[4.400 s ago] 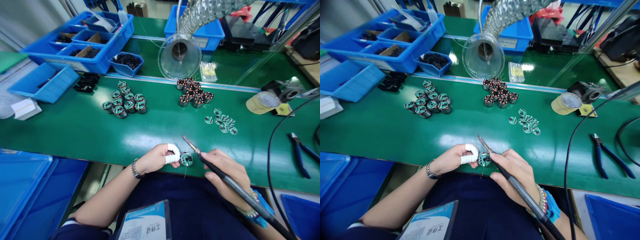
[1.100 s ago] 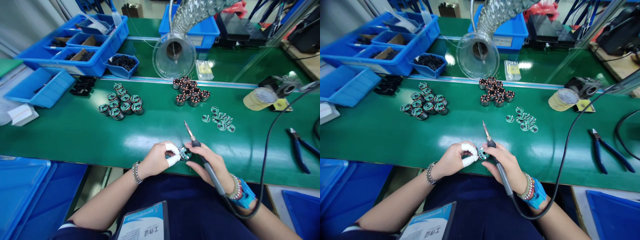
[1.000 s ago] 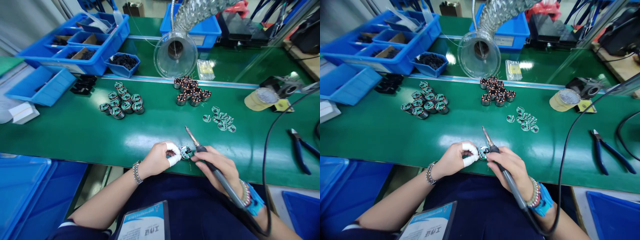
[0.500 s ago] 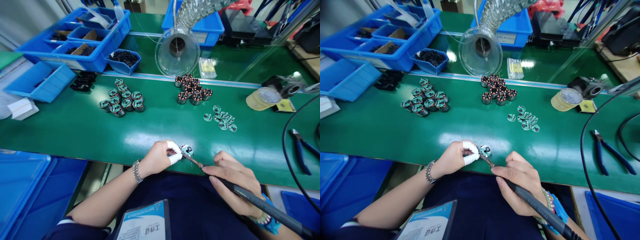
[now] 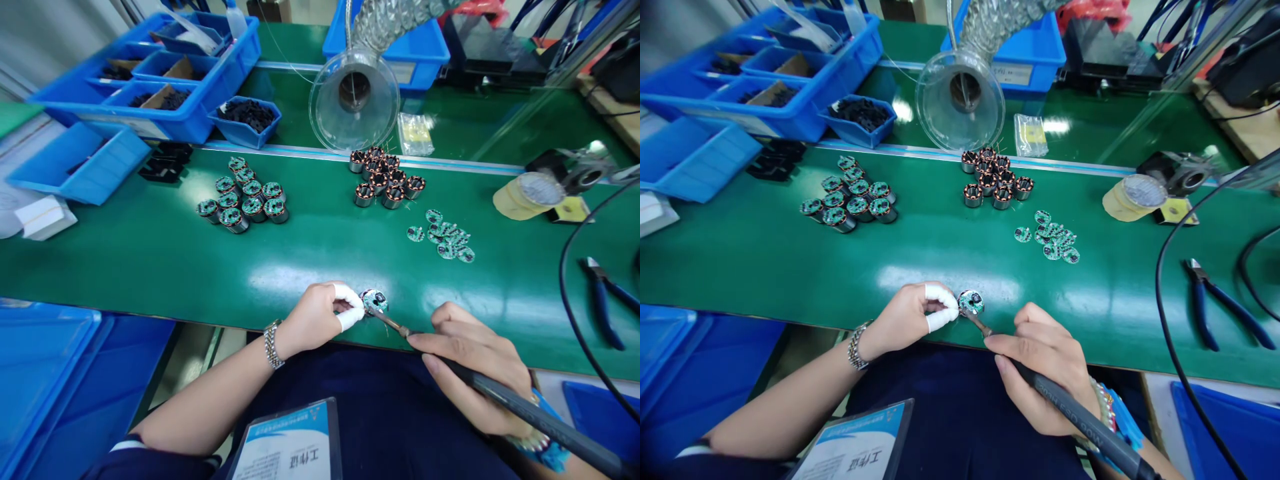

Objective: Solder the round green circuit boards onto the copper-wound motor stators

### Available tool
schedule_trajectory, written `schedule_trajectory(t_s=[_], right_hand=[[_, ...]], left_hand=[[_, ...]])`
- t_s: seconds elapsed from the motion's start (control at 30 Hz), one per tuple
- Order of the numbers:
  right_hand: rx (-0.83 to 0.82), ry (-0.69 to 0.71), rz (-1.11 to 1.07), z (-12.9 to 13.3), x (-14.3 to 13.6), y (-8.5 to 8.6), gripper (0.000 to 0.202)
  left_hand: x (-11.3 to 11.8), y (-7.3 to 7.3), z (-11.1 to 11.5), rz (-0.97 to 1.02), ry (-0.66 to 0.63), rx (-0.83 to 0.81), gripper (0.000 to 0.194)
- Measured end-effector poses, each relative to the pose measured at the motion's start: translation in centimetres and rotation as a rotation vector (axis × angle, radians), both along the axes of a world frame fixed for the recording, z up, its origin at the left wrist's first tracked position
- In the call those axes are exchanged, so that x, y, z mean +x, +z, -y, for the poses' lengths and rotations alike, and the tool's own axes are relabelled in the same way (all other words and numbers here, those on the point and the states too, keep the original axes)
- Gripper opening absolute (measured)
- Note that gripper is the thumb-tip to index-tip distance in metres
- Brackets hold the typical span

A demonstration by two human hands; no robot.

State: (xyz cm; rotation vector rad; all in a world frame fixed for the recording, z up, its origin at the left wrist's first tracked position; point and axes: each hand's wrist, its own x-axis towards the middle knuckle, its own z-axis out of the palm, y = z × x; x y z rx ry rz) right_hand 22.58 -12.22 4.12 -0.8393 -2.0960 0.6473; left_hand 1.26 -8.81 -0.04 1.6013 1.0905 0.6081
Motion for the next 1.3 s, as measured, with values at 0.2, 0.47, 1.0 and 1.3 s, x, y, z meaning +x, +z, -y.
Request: schedule_trajectory(t_s=[0.2,0.47,1.0,1.3], right_hand=[[0.0,0.009,0.003,0.0,0.0,0.0,0.027],[0.008,0.012,0.004,0.0,-0.2,0.0,0.026],[0.007,0.01,0.006,0.0,0.0,0.4,0.03],[-0.006,-0.06,0.035,-1.9,0.7,-1.6,0.028]], left_hand=[[0.4,0.5,0.2,-0.109,0.005,0.125,0.01],[0.5,0.9,0.2,-0.172,-0.009,0.121,0.012],[0.9,1.5,0.1,-0.253,0.005,0.122,0.011],[1.0,1.6,0.2,-0.268,0.005,0.111,0.012]])
